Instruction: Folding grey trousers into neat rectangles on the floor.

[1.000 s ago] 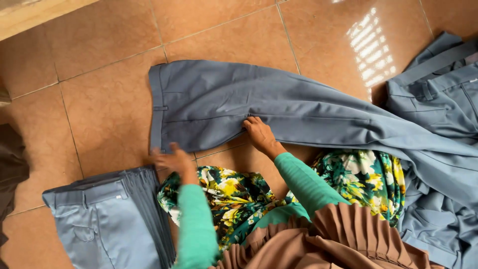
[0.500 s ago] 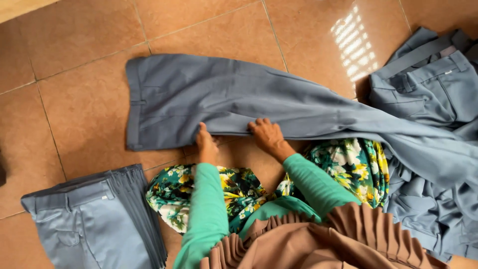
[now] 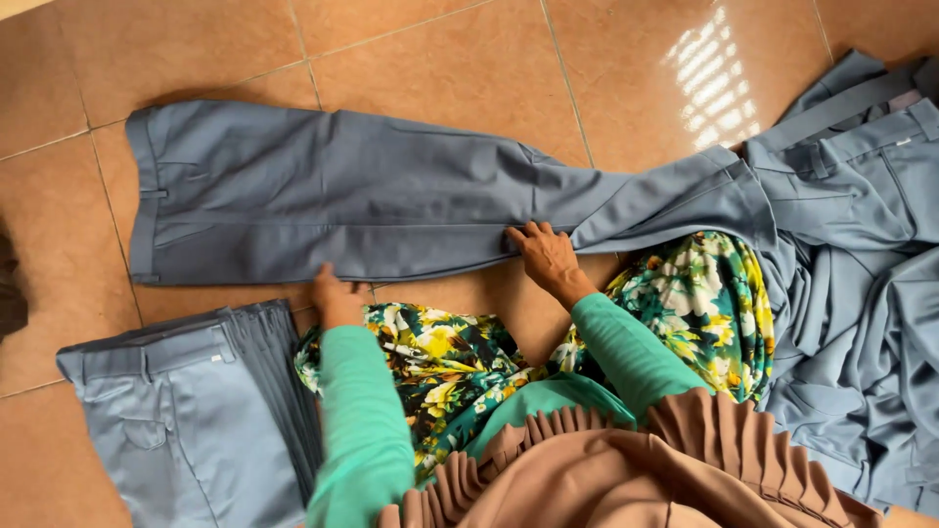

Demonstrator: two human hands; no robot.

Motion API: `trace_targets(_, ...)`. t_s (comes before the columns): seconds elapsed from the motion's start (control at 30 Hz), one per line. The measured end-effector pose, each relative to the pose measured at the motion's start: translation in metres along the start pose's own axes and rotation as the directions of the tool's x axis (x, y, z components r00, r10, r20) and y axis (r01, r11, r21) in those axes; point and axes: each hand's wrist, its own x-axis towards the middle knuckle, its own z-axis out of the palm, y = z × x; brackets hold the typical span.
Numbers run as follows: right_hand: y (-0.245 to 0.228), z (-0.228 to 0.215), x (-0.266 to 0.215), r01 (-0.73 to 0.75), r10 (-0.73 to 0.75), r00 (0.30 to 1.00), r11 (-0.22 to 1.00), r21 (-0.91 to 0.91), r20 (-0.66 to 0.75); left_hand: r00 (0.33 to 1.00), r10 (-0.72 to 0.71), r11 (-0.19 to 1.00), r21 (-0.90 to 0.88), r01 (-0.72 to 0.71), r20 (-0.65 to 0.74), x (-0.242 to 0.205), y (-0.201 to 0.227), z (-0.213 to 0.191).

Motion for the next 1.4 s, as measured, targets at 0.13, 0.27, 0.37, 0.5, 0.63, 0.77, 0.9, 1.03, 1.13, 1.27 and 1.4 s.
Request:
trace_targets(0.13, 0.021, 0.047, 0.005, 0.058, -0.065, 0.977, 0.998, -0.037, -0.204, 0.990, -0.124, 0.988, -0.087, 0.129, 0.061, -0.076, -0.102, 0.056)
trace_targets(0.27, 0.024, 0.037, -0.012, 0.126, -0.133, 0.918, 0.991, -0.044, -0.374, 0.841, -0.292, 0.956, 0.108, 0.273, 0.455, -0.152, -0.163, 0.103)
trace_targets(0.37, 0.039, 0.023, -0.029, 0.071, -0.107, 0.927, 0.991, -0.111, -0.359, 0.863, -0.244, 0.968, 0.053, 0.246, 0.442, -0.149, -0.170, 0.123)
trace_targets(0.5, 0.092, 0.008, -0.043, -0.030, -0.117, 0.864, 0.959, -0.281, -0.490, 0.870, -0.118, 0.991, 0.000, 0.135, 0.478, -0.166, -0.119, 0.138)
trace_targets(0.63, 0.139, -0.026, -0.049, -0.126, -0.074, 0.822, 0.943, -0.307, -0.565, 0.861, -0.033, 0.996, -0.052, 0.069, 0.508, -0.187, -0.048, 0.149)
trace_targets(0.77, 0.145, -0.113, -0.040, -0.153, -0.050, 0.711, 0.963, -0.223, -0.702, 0.834, 0.127, 0.985, -0.165, -0.043, 0.536, -0.197, 0.036, 0.168)
trace_targets(0.9, 0.160, -0.176, -0.023, -0.092, -0.143, 0.540, 0.970, -0.227, -0.829, 0.782, 0.274, 0.951, -0.280, -0.133, 0.560, -0.241, 0.113, 0.162)
trace_targets(1.03, 0.137, -0.203, -0.040, -0.064, -0.198, 0.399, 0.968, -0.243, -0.895, 0.720, 0.354, 0.923, -0.349, -0.165, 0.597, -0.213, 0.122, 0.109)
trace_targets(1.13, 0.145, -0.155, -0.051, -0.094, -0.161, 0.370, 0.973, -0.209, -0.915, 0.829, 0.277, 0.930, -0.351, -0.105, 0.486, -0.155, 0.083, 0.072)
trace_targets(1.27, 0.162, -0.046, -0.060, -0.198, 0.031, 0.662, 0.971, -0.135, -0.749, 0.926, -0.050, 0.991, -0.096, 0.092, 0.375, -0.060, -0.003, 0.029)
trace_targets(1.4, 0.171, -0.011, -0.062, -0.365, 0.389, 0.888, 0.921, 0.138, -0.246, 0.952, -0.135, 0.990, 0.075, 0.119, 0.275, -0.024, -0.050, 0.000)
